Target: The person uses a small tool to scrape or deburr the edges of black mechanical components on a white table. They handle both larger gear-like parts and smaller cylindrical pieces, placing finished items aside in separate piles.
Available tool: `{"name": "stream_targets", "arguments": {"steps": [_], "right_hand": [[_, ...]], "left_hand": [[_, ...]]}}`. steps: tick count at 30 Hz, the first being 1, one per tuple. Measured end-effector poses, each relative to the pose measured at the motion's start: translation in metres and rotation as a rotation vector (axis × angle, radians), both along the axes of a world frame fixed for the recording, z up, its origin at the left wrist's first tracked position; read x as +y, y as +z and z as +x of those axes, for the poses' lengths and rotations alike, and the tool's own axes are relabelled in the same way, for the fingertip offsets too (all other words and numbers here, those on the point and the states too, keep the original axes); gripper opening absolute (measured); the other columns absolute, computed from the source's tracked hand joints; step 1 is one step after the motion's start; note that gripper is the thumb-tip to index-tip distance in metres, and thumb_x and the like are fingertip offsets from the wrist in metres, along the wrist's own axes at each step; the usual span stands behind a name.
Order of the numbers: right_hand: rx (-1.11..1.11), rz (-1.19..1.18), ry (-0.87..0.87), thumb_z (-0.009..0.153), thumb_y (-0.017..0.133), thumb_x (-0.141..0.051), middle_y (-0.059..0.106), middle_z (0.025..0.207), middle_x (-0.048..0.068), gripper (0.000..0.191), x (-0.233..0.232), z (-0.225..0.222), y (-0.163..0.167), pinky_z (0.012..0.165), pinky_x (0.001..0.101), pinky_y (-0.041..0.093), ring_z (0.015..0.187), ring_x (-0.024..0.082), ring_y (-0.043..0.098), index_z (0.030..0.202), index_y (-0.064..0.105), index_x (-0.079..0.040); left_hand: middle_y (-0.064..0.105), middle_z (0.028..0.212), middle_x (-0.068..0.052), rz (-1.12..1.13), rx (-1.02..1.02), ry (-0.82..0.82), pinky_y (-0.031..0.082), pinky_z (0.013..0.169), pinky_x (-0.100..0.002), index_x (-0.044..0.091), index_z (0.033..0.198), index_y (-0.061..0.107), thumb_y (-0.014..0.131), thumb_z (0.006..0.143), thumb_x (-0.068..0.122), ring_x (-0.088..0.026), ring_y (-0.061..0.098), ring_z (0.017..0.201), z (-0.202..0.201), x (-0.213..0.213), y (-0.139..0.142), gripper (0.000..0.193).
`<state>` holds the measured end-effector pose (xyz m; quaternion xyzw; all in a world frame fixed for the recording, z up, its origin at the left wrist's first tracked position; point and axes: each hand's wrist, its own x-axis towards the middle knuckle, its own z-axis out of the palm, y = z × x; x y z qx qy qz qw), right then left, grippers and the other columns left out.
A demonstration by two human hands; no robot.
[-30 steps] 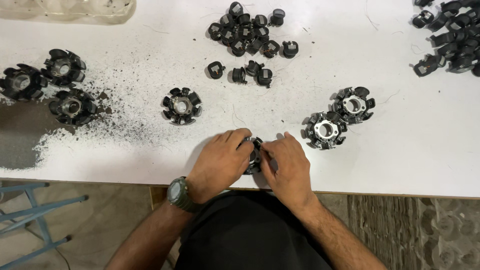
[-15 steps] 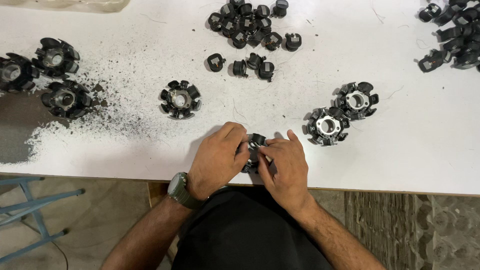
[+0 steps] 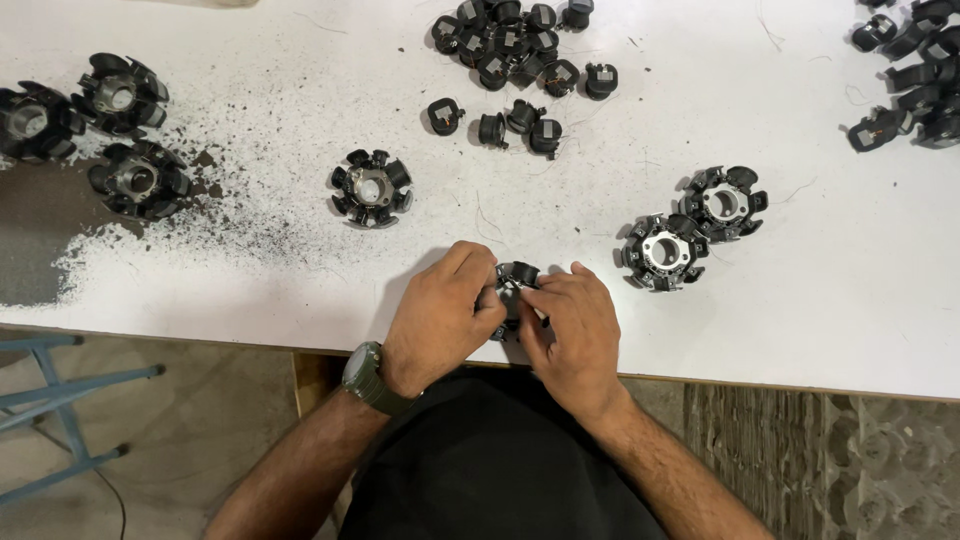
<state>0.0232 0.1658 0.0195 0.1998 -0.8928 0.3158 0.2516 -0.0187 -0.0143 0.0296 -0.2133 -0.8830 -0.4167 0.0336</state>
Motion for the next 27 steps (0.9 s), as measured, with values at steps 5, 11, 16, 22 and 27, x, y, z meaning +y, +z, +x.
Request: {"name": "stream_targets", "arguments": {"steps": [5,11,16,22,27], "right_hand": [[-0.013,0.025,-0.02,0.08,0.081,0.002,0.067,0.099,0.012,0.028,-0.001,-0.001,-0.002,0.104,0.0521,0.053,0.102,0.032,0.066,0.104,0.067,-0.005],[0.014,0.066,-0.1,0.085,0.079,0.0,0.068,0.103,0.014,0.024,0.038,0.006,-0.002,0.109,0.054,0.047,0.105,0.032,0.066,0.104,0.065,-0.005],[0.003,0.157,-0.233,0.092,0.078,-0.004,0.068,0.105,0.011,0.022,0.078,0.009,-0.001,0.115,0.0535,0.044,0.103,0.03,0.065,0.108,0.063,-0.006],[-0.049,0.18,-0.357,0.096,0.078,-0.005,0.068,0.104,0.009,0.02,0.1,-0.009,0.001,0.122,0.0547,0.041,0.101,0.028,0.063,0.11,0.064,-0.006],[0.077,-0.02,-0.244,0.098,0.076,-0.006,0.069,0.112,0.007,0.019,0.085,-0.009,0.002,0.131,0.0579,0.023,0.112,0.023,0.066,0.112,0.063,-0.007]], "left_hand": [[0.065,0.1,-0.011,0.017,0.033,-0.012,0.055,0.068,-0.042,0.002,0.095,0.06,0.068,0.082,0.003,-0.031,0.067,0.083,0.007,0.003,0.001,0.016],[0.067,0.113,-0.013,-0.329,0.334,0.229,0.055,0.08,-0.042,0.005,0.113,0.062,0.077,0.091,0.029,-0.026,0.065,0.097,-0.016,-0.038,0.026,0.036],[0.063,0.114,-0.023,-0.539,0.12,0.307,0.051,0.086,-0.049,-0.006,0.142,0.042,0.086,0.073,0.056,-0.032,0.06,0.101,-0.073,-0.073,0.032,0.103],[0.063,0.115,-0.009,-0.522,-0.228,0.182,0.054,0.088,-0.037,0.01,0.129,0.053,0.077,0.079,0.061,-0.022,0.059,0.101,-0.02,-0.013,0.022,0.076],[0.059,0.122,-0.021,-0.259,0.169,0.109,0.048,0.085,-0.051,0.0,0.101,0.067,0.079,0.079,0.054,-0.035,0.052,0.112,0.017,0.021,0.005,0.059]]}}
